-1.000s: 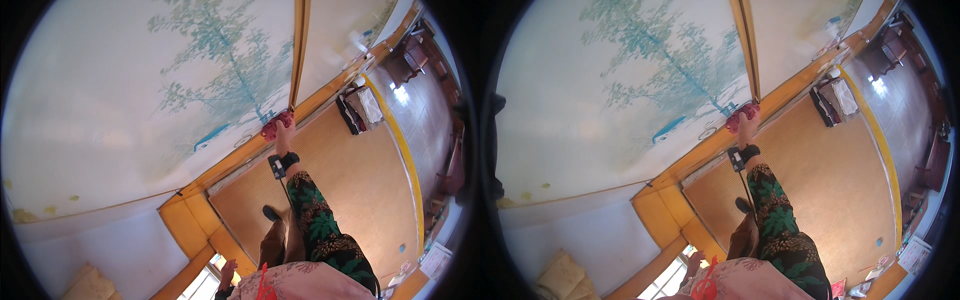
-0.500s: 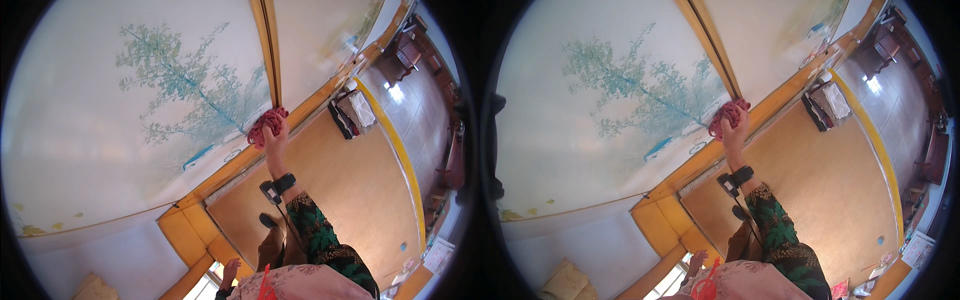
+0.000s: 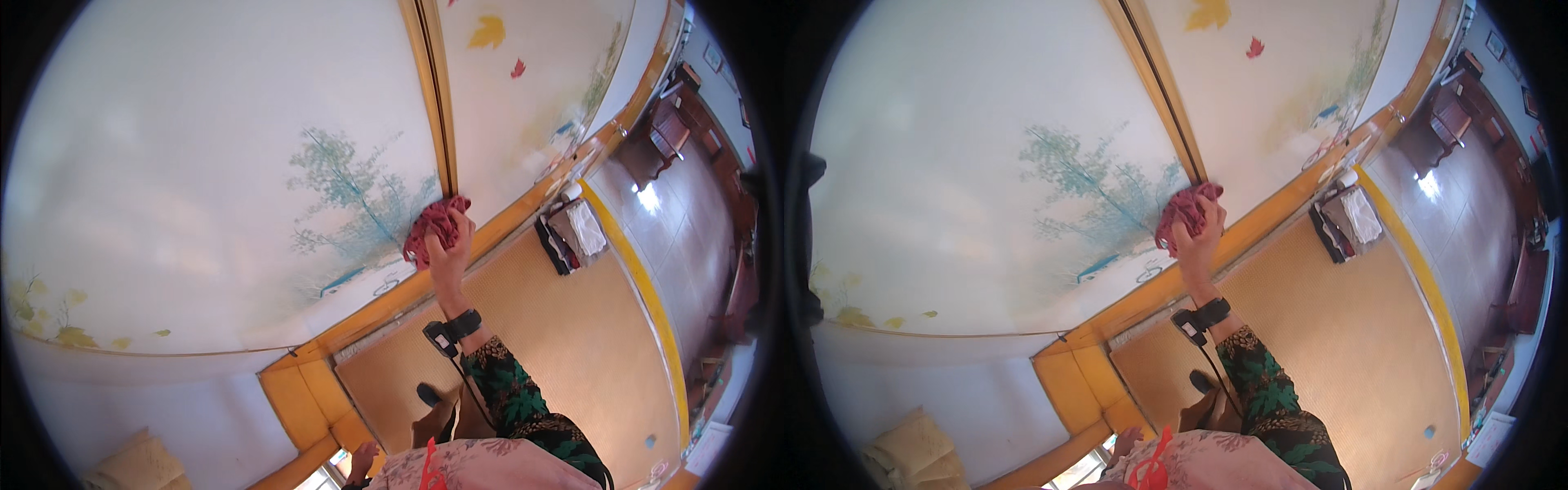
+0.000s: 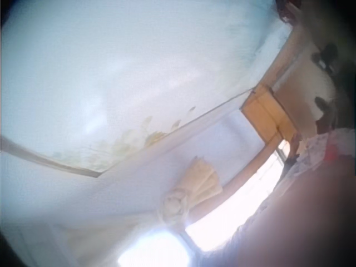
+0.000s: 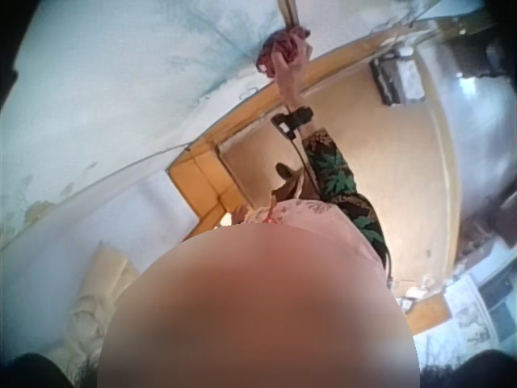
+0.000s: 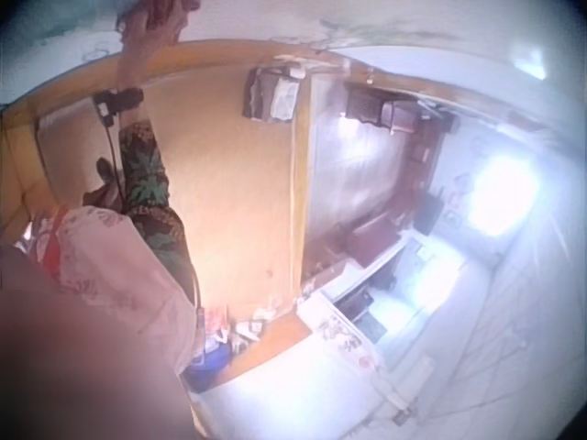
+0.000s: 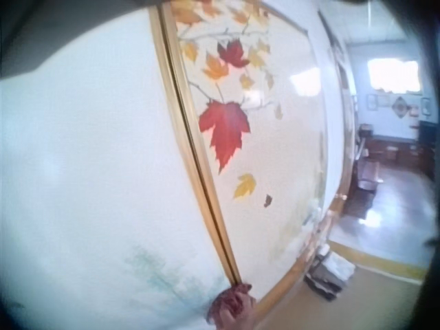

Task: The person wipes a yellow wall and ceiling with a pink cloth. They move folded clothes aside to reach the wall, then continue wiping the wall and ceiling surfaces.

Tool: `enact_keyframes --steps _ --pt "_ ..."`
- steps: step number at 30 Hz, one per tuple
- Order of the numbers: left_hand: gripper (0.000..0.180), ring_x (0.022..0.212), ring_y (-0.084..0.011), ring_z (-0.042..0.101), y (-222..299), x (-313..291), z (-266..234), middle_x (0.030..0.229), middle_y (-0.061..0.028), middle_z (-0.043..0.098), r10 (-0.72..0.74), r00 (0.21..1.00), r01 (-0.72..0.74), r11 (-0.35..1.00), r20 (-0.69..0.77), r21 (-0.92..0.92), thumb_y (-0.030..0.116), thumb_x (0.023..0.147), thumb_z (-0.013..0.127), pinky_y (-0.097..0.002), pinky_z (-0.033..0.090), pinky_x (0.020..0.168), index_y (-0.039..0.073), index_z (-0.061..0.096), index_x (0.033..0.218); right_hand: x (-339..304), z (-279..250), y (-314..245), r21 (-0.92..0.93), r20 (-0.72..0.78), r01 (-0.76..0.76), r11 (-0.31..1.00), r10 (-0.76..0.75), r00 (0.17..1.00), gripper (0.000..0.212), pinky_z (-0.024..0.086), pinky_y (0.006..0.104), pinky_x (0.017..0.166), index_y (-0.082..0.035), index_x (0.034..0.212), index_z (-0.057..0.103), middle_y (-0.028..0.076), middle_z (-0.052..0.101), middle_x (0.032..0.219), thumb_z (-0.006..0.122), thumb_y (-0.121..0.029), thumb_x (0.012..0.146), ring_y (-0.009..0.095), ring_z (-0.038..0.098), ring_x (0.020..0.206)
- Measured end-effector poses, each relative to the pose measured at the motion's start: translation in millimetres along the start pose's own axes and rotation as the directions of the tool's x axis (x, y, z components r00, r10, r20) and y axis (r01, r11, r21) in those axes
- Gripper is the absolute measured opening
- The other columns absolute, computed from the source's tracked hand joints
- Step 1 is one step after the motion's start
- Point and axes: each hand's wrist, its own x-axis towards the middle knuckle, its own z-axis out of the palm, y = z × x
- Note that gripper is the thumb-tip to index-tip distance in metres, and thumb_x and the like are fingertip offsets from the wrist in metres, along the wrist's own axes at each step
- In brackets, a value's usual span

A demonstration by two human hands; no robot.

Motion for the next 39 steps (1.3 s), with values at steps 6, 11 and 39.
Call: enact_keyframes --steps 6,11,39 --pt "0.043 0.094 -0.0184 0.072 -6 2 -19 0.102 -0.0081 0.077 -0.040 0.999 0.041 0.960 -0.012 0.276 0.037 0.103 0.055 -0.0308 0.056 0.081 0.004 0.067 0.127 9 -1 -7 0.059 -0.006 -0.187 0.981 0.188 0.982 0.044 0.046 0.0378 0.099 -0.001 0.130 0.056 0.015 0.050 0.123 0.068 -0.006 0.088 0.027 0.054 0.113" --pt "0.042 0.093 -0.0189 0.073 -14 4 -24 0.102 -0.0084 0.077 -0.020 0.999 0.024 0.996 -0.045 0.088 0.037 0.103 0.055 -0.0315 0.056 0.078 0.004 0.067 0.127 28 0 -82 0.117 0.019 0.147 0.982 -0.151 0.988 0.044 0.046 0.0391 0.100 -0.002 0.129 0.057 0.015 0.048 0.124 0.070 -0.006 0.087 0.030 0.053 0.113" --pt "0.037 0.084 -0.0210 0.075 -30 -42 -5 0.098 -0.0109 0.076 0.004 0.986 -0.015 0.998 -0.167 -0.061 0.035 0.103 0.055 -0.0330 0.058 0.070 0.004 0.068 0.120 83 5 -201 0.237 0.001 0.409 0.881 -0.422 0.907 0.045 0.046 0.0339 0.098 0.000 0.127 0.055 0.014 0.051 0.118 0.073 -0.003 0.086 0.027 0.055 0.109"
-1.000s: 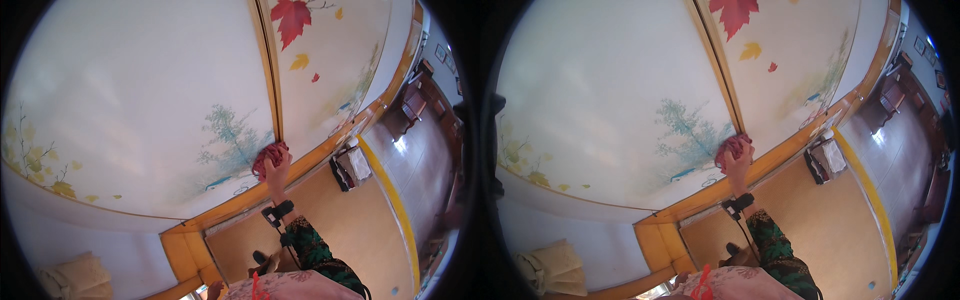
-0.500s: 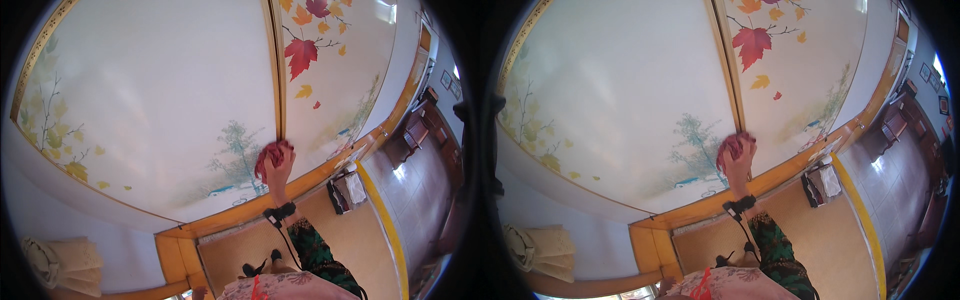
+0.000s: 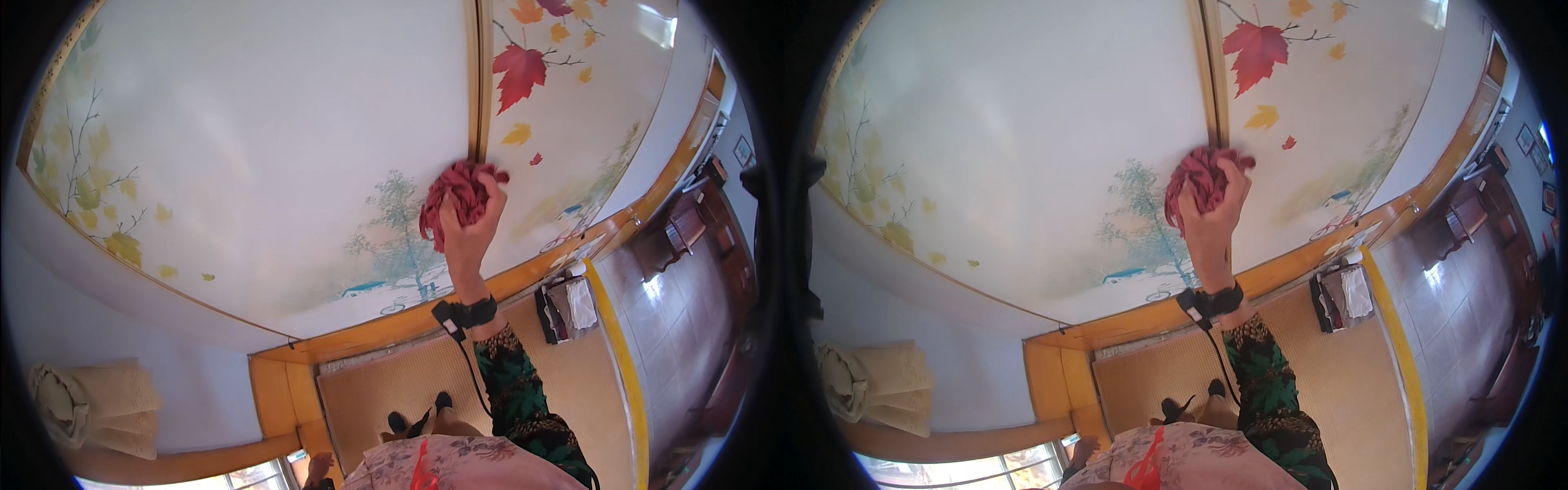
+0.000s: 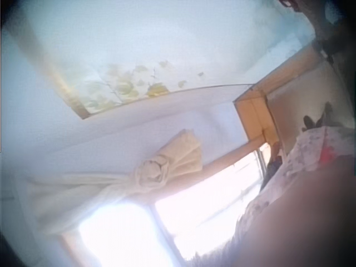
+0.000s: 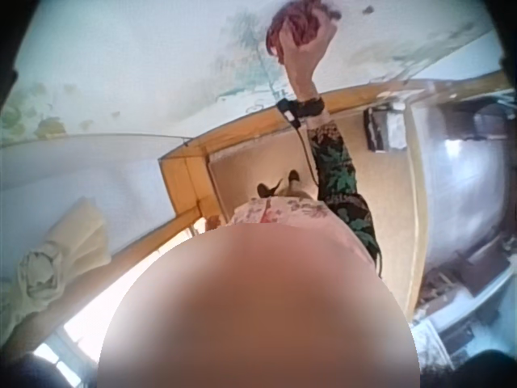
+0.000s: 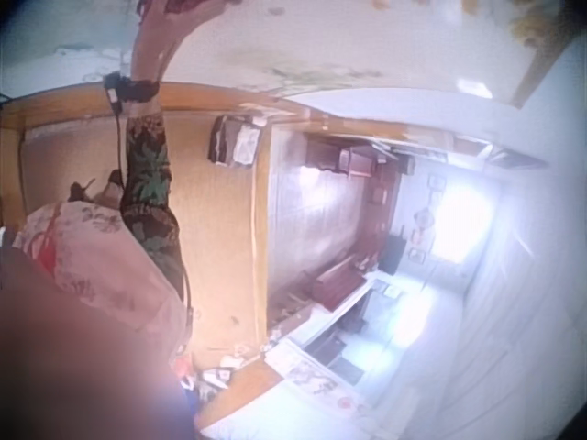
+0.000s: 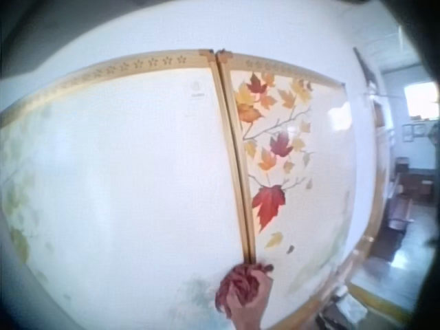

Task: The person wipes a yellow wall and ceiling with a pink cloth. They move folded clothes aside to reach the wall, then continue wiping the wall and ceiling surfaces.

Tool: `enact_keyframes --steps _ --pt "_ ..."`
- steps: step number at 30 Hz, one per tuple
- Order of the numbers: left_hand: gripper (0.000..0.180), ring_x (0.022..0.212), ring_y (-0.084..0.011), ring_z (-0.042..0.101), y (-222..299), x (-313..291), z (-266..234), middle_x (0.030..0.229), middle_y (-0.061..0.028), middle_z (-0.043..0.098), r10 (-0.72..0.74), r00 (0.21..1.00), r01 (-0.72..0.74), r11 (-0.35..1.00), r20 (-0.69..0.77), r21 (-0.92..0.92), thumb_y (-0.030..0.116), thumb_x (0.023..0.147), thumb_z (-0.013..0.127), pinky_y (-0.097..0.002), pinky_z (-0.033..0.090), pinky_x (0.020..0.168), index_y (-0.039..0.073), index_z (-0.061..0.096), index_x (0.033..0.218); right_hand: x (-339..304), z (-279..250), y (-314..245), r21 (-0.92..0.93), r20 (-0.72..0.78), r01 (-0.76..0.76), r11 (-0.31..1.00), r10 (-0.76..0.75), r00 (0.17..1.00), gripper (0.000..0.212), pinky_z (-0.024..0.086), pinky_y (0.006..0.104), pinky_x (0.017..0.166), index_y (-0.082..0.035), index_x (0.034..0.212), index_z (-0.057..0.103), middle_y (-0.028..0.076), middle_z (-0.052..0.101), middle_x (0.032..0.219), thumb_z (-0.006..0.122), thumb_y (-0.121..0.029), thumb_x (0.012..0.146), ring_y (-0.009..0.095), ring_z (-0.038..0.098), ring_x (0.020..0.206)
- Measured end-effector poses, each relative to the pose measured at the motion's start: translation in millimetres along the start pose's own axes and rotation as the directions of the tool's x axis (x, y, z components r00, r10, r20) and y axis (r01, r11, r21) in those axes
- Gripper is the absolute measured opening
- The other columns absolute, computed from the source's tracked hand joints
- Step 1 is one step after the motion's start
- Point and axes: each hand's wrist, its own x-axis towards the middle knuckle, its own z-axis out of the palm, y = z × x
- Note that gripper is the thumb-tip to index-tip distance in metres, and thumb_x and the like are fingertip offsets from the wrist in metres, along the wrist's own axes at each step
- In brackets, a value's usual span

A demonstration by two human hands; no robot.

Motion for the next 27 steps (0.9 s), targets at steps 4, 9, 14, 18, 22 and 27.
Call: enact_keyframes --steps 4,9,14,18,22,27 --pt "0.039 0.088 -0.0236 0.076 4 -4 11 0.103 -0.0151 0.075 -0.046 0.996 0.042 0.998 -0.072 -0.057 0.032 0.103 0.054 -0.0347 0.061 0.077 -0.001 0.071 0.114 -30 0 16 -0.132 0.003 -0.058 0.990 0.059 0.998 0.047 0.045 0.0363 0.099 0.000 0.128 0.054 0.014 0.050 0.118 0.073 -0.006 0.086 0.028 0.054 0.112" --pt "0.039 0.089 -0.0221 0.075 7 -11 21 0.102 -0.0127 0.075 -0.035 0.999 0.032 0.996 -0.030 -0.082 0.035 0.103 0.055 -0.0338 0.060 0.078 0.002 0.069 0.119 -157 -16 94 -0.298 0.094 -0.339 0.892 0.381 0.920 0.046 0.044 0.0434 0.099 0.001 0.125 0.052 0.018 0.047 0.121 0.074 -0.012 0.086 0.035 0.052 0.114" --pt "0.039 0.088 -0.0227 0.076 11 -24 19 0.099 -0.0132 0.076 -0.050 0.995 0.044 0.997 -0.090 -0.064 0.035 0.103 0.056 -0.0345 0.061 0.079 0.001 0.071 0.115 -180 -10 99 -0.298 0.114 -0.543 0.785 0.594 0.796 0.046 0.044 0.0462 0.099 0.001 0.124 0.052 0.020 0.047 0.121 0.074 -0.011 0.086 0.038 0.050 0.113" --pt "0.037 0.086 -0.0219 0.076 10 -32 26 0.095 -0.0122 0.077 -0.127 0.983 0.111 0.986 -0.134 -0.124 0.034 0.101 0.058 -0.0349 0.060 0.077 0.003 0.072 0.115 -137 4 61 -0.153 0.175 -0.258 0.954 0.283 0.943 0.042 0.046 0.0427 0.096 -0.001 0.120 0.055 0.017 0.047 0.118 0.076 -0.008 0.084 0.035 0.051 0.111" --pt "0.033 0.086 -0.0210 0.076 11 -37 37 0.097 -0.0108 0.077 -0.131 0.983 0.118 0.987 -0.127 -0.109 0.029 0.102 0.056 -0.0346 0.060 0.078 0.003 0.072 0.115 -145 4 69 -0.143 0.199 -0.212 0.967 0.238 0.951 0.050 0.043 0.0420 0.099 -0.001 0.125 0.051 0.015 0.046 0.120 0.077 -0.009 0.083 0.032 0.050 0.112" --pt "0.030 0.088 -0.0196 0.076 18 -49 52 0.097 -0.0094 0.077 -0.200 0.975 0.189 0.976 -0.098 -0.107 0.026 0.102 0.056 -0.0333 0.059 0.081 0.005 0.072 0.116 -240 -23 168 -0.382 0.132 -0.476 0.792 0.557 0.820 0.055 0.043 0.0474 0.099 0.000 0.125 0.047 0.019 0.045 0.120 0.079 -0.011 0.081 0.038 0.050 0.113"
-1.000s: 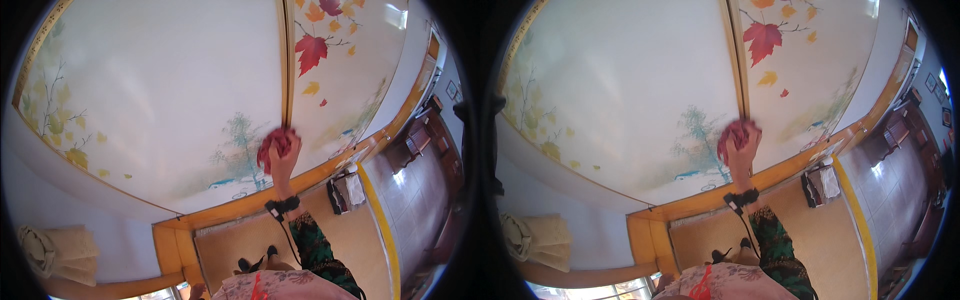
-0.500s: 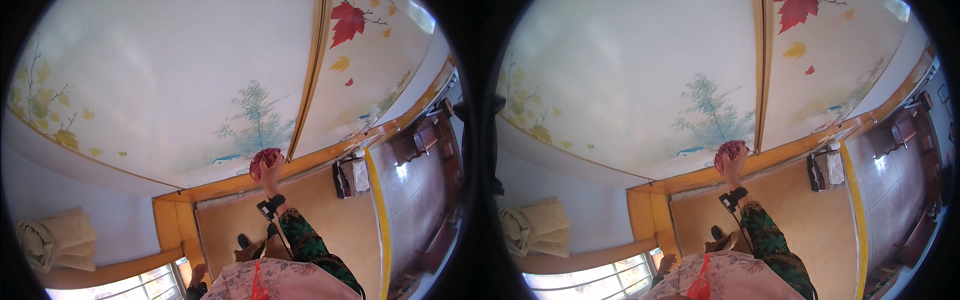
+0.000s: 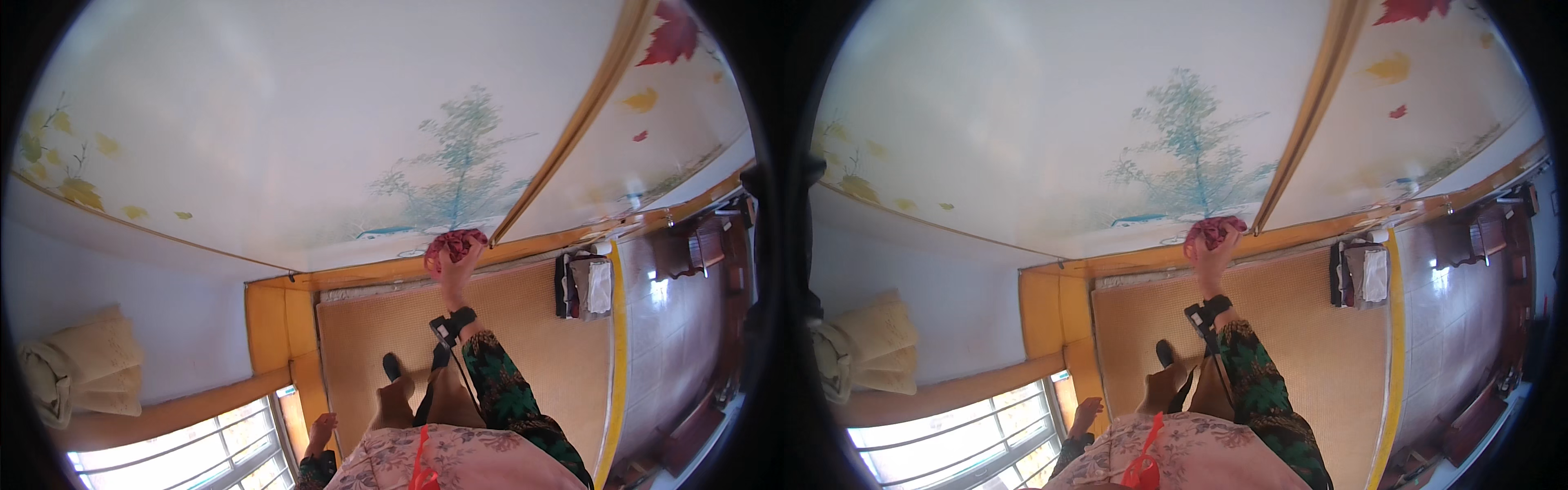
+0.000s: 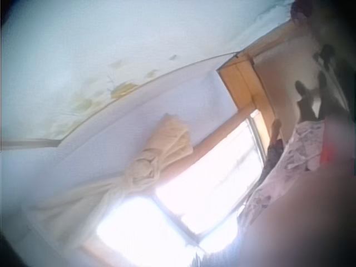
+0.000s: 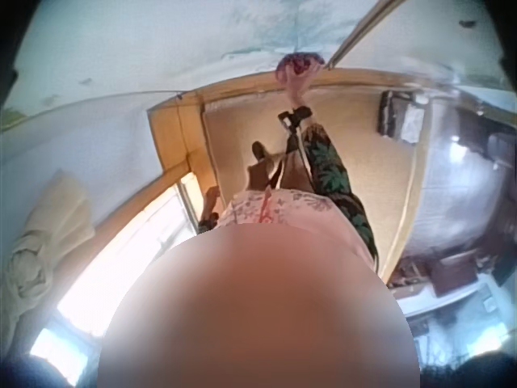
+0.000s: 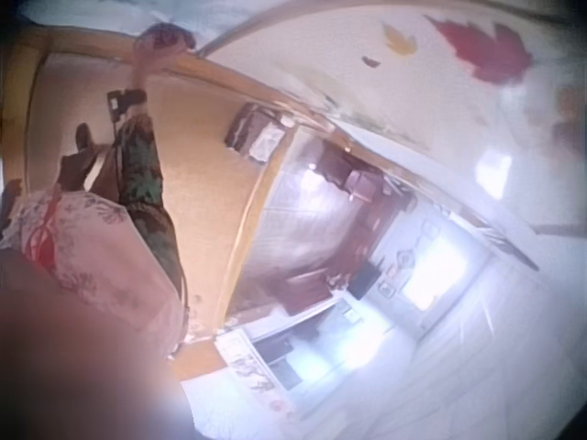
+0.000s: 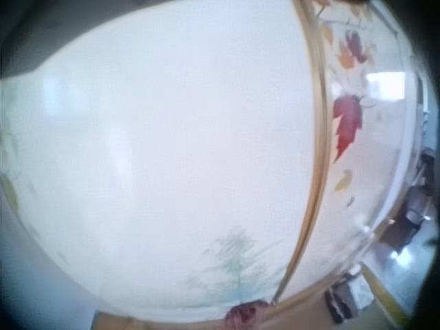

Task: The person wipes a yellow wall and ceiling with a pink cloth. They move folded clothes aside to reach the wall, then continue wiping the wall and ceiling surfaces.

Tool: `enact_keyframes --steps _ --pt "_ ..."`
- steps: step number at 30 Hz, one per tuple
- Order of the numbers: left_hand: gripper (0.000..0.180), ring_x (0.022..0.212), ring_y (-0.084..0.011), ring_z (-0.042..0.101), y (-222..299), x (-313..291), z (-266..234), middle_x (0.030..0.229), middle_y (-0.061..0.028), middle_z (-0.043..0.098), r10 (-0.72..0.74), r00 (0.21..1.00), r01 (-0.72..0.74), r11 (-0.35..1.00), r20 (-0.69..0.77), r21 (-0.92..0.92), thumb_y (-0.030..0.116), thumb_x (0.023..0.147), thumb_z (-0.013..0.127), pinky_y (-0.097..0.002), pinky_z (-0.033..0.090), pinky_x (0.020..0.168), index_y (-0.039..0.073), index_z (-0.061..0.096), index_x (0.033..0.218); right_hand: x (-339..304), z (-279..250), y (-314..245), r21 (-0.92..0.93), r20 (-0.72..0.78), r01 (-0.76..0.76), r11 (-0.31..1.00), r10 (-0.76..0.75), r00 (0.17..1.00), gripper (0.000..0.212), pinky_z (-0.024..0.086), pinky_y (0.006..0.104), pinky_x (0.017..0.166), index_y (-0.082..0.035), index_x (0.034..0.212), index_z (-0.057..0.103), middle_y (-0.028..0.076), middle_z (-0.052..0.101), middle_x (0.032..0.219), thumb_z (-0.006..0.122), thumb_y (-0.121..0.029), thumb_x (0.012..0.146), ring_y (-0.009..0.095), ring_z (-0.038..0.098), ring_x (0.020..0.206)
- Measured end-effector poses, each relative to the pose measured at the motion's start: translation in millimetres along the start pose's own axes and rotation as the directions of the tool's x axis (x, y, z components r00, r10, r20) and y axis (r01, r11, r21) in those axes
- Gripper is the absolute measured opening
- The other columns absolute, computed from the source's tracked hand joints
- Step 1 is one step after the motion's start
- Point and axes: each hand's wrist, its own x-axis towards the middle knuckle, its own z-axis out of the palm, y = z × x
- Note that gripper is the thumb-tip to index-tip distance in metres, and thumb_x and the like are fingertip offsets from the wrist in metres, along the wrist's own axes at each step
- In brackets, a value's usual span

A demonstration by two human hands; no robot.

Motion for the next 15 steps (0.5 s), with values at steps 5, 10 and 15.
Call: enact_keyframes --steps 5,10,15 --pt "0.031 0.094 -0.0208 0.075 -11 -19 10 0.103 -0.0095 0.077 0.100 0.995 -0.100 0.990 0.007 0.100 0.027 0.103 0.054 -0.0333 0.059 0.083 0.008 0.071 0.121 -7 25 101 -0.123 0.025 -0.180 0.976 0.184 0.983 0.052 0.043 0.0454 0.097 0.004 0.124 0.046 0.018 0.046 0.119 0.077 -0.012 0.085 0.035 0.049 0.108" --pt "0.034 0.096 -0.0225 0.075 -39 -29 18 0.104 -0.0114 0.077 0.022 0.999 -0.026 0.991 0.035 0.131 0.032 0.103 0.055 -0.0351 0.058 0.084 0.009 0.071 0.123 -17 34 52 0.101 0.049 -0.254 0.962 0.251 0.967 0.046 0.043 0.0392 0.097 0.002 0.124 0.048 0.013 0.046 0.119 0.074 -0.009 0.087 0.027 0.049 0.108" --pt "0.035 0.096 -0.0231 0.075 -57 -24 9 0.103 -0.0117 0.077 -0.113 0.993 0.110 0.991 0.030 0.077 0.035 0.103 0.055 -0.0352 0.058 0.085 0.009 0.071 0.121 -37 31 -72 0.175 0.054 0.145 0.974 -0.156 0.986 0.046 0.042 0.0376 0.097 0.000 0.124 0.049 0.012 0.046 0.118 0.074 -0.006 0.085 0.025 0.049 0.108"
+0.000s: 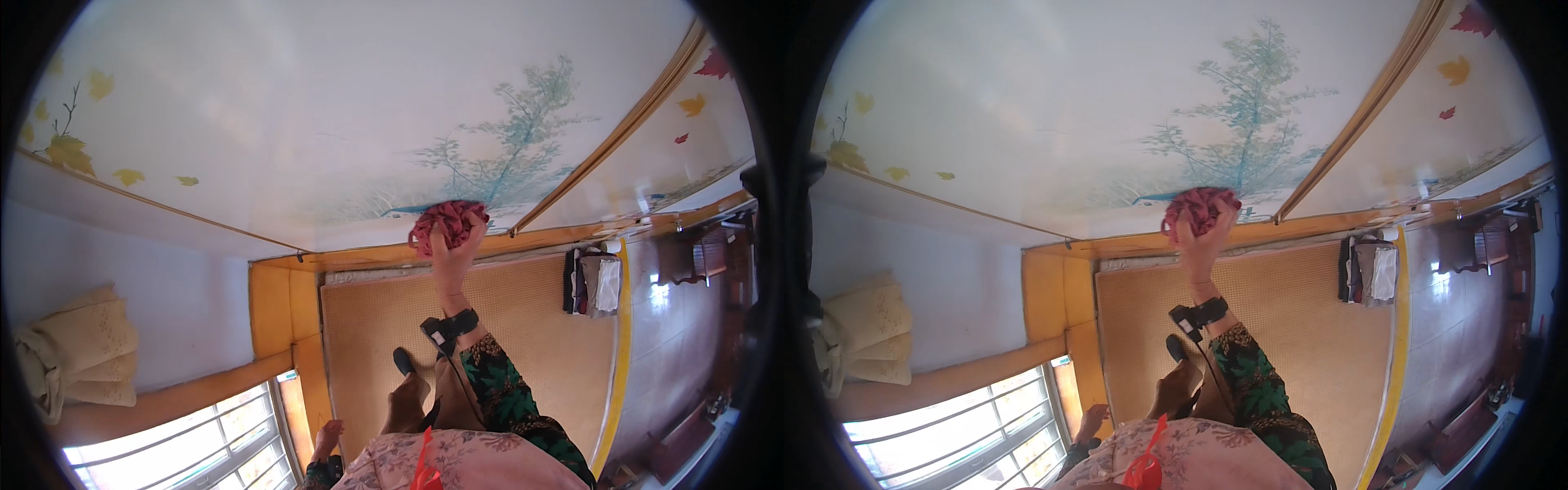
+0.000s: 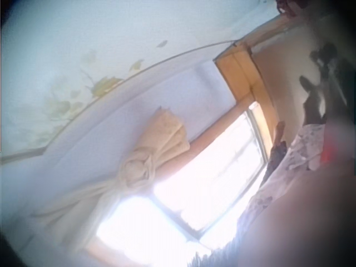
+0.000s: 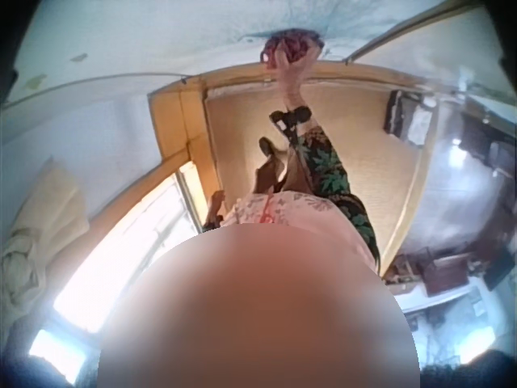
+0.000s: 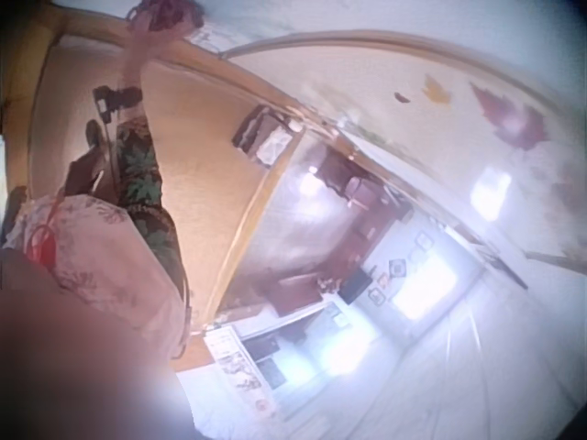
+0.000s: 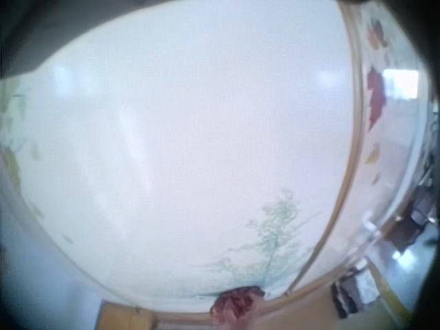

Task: The person wipes a yellow wall and ceiling with a pink cloth. They move folded clothes aside to reach the wall, then continue wiping the wall and ceiling surfaces.

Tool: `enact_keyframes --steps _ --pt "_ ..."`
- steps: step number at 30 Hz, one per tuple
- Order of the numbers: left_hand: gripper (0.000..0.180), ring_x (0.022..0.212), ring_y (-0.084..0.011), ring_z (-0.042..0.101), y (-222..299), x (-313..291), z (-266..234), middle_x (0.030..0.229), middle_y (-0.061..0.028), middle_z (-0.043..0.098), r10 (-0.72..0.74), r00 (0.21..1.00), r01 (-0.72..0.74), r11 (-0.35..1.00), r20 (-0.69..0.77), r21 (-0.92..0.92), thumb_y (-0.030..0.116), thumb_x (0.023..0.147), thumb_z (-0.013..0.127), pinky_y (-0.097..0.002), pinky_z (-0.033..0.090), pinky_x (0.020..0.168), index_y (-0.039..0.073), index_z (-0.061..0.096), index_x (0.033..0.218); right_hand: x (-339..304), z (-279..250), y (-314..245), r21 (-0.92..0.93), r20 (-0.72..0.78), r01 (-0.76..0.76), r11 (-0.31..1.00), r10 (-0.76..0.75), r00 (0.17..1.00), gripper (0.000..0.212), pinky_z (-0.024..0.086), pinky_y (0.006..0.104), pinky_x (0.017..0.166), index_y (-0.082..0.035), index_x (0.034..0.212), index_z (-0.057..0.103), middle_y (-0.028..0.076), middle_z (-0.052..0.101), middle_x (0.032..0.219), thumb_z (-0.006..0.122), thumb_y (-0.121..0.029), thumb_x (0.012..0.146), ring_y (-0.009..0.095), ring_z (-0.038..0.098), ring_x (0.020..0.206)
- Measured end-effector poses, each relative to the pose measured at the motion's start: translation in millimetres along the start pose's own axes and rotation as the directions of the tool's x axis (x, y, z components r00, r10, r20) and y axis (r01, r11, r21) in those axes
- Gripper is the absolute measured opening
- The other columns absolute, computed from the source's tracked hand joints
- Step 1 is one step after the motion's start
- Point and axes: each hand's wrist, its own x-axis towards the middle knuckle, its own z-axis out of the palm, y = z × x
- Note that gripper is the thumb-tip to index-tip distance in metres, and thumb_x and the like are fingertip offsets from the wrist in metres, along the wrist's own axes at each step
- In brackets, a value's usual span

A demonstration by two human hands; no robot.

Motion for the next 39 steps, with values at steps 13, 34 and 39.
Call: enact_keyframes --steps 13,34,39 --pt "0.028 0.094 -0.0216 0.075 -13 21 -15 0.103 -0.0092 0.077 0.208 0.978 -0.203 0.973 0.029 -0.114 0.024 0.104 0.054 -0.0325 0.059 0.084 0.008 0.071 0.119 -41 39 89 -0.149 -0.116 -0.196 0.969 0.180 0.977 0.053 0.043 0.0426 0.102 0.003 0.127 0.049 0.018 0.046 0.122 0.074 -0.009 0.083 0.034 0.050 0.114" --pt "0.028 0.095 -0.0224 0.076 -23 40 -40 0.103 -0.0102 0.077 0.092 0.994 -0.091 0.996 0.055 -0.007 0.026 0.104 0.055 -0.0337 0.059 0.082 0.008 0.071 0.120 -74 96 58 -0.182 -0.150 -0.300 0.936 0.276 0.950 0.047 0.045 0.0462 0.096 0.004 0.124 0.047 0.018 0.044 0.120 0.073 -0.006 0.085 0.036 0.051 0.107" --pt "0.032 0.094 -0.0213 0.075 -37 44 -46 0.101 -0.0105 0.078 0.029 0.997 -0.026 0.999 0.073 -0.044 0.031 0.104 0.056 -0.0334 0.059 0.083 0.009 0.071 0.122 -94 127 -38 0.081 0.100 -0.021 0.996 0.013 0.995 0.052 0.050 0.0458 0.091 -0.003 0.126 0.052 0.018 0.046 0.121 0.078 -0.009 0.081 0.037 0.055 0.111"
